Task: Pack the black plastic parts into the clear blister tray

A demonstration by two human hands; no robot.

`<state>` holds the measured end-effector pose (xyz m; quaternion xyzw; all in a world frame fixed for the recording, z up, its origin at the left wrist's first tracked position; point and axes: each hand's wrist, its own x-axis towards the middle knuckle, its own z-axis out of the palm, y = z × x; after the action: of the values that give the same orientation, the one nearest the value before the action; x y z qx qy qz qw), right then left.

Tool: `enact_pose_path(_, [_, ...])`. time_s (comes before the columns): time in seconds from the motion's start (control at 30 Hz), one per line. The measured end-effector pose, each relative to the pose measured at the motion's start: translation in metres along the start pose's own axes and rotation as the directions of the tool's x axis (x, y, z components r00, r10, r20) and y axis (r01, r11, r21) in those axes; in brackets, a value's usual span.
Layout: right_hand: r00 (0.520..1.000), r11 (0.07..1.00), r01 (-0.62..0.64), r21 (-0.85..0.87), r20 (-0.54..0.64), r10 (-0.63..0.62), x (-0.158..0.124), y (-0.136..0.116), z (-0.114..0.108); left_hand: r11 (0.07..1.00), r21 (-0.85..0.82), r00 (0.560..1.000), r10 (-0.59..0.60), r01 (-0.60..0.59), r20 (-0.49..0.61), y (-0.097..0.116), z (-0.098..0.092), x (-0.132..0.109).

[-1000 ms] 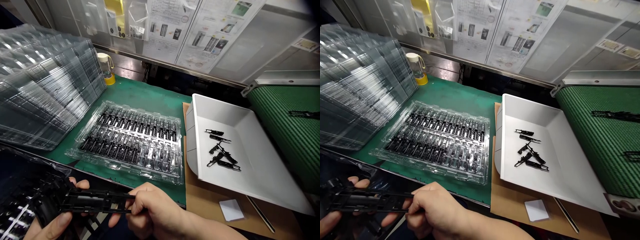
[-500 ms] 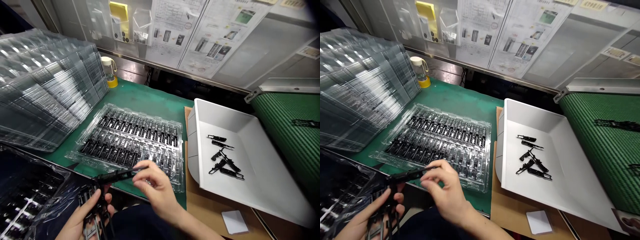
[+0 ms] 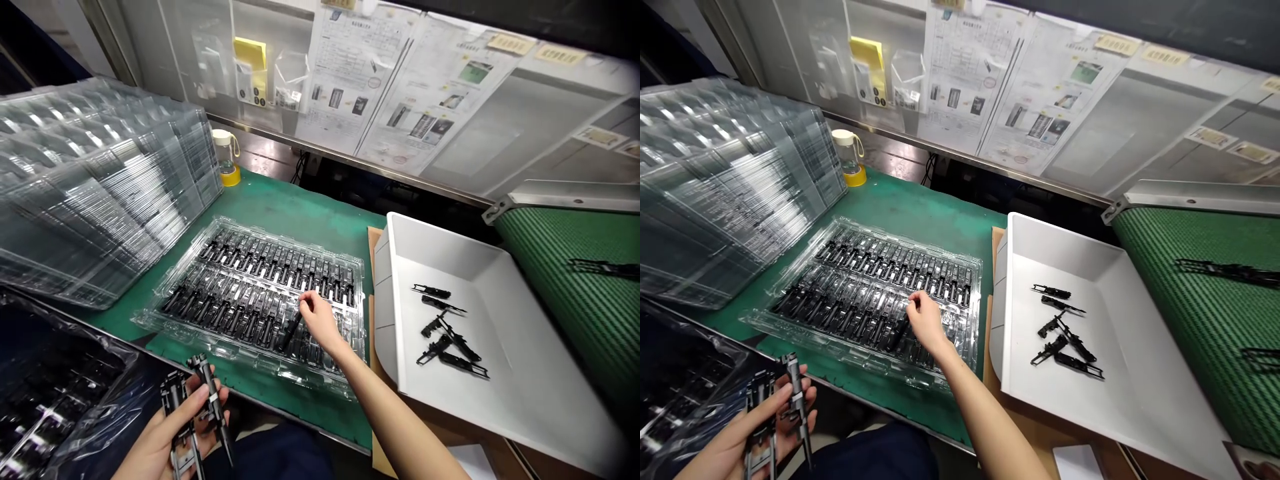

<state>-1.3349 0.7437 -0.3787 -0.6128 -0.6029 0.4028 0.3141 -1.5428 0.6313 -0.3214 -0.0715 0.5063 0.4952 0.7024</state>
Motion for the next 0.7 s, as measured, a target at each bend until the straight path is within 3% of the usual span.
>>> enact_pose_path(0.13, [0.994, 0.994, 0.087, -0.072, 0.073, -0.082, 0.011, 0.003, 0.012, 0.999, -0.044, 0.991, 0.018, -0.013, 0.131, 0.004, -0.001, -0.004])
enact_pose_path(0.27, [0.99, 0.988, 0.111, -0.109, 0.104, -0.099, 0.014, -0.005, 0.012, 0.995, -0.094, 0.987, 0.032, -0.017, 0.16, 0.007, 0.003, -0.011])
enact_pose_path(0.37, [0.995, 0.994, 0.063, -0.087, 0.084, -0.055, 0.002, -0.023, 0.009, 0.993, -0.119, 0.991, 0.016, 0.0, 0.132, 0.012, 0.007, -0.017])
enact_pose_path(0.47, [0.973, 0.999, 0.008, 0.031, 0.232, -0.015, -0.026, -0.053, 0.007, 0.992, -0.128, 0.993, 0.004, 0.011, 0.118, 0.019, 0.012, -0.024])
enact_pose_path(0.53, [0.879, 0.969, -0.127, 0.21, 0.476, 0.012, -0.049, -0.074, 0.006, 0.99, -0.141, 0.994, 0.009, 0.007, 0.112, 0.022, 0.015, -0.028])
enact_pose_path(0.63, [0.577, 0.749, -0.531, 0.396, 0.817, -0.023, -0.077, -0.099, 0.005, 0.989, -0.148, 0.996, 0.014, 0.0, 0.092, 0.025, 0.019, -0.035])
enact_pose_path(0.67, [0.495, 0.676, -0.627, 0.388, 0.868, -0.039, -0.083, -0.105, 0.005, 0.99, -0.143, 0.996, 0.01, 0.002, 0.086, 0.026, 0.022, -0.039])
enact_pose_path(0.7, [0.451, 0.626, -0.685, 0.373, 0.892, -0.038, -0.088, -0.11, 0.004, 0.991, -0.135, 0.997, 0.001, 0.01, 0.08, 0.027, 0.025, -0.043])
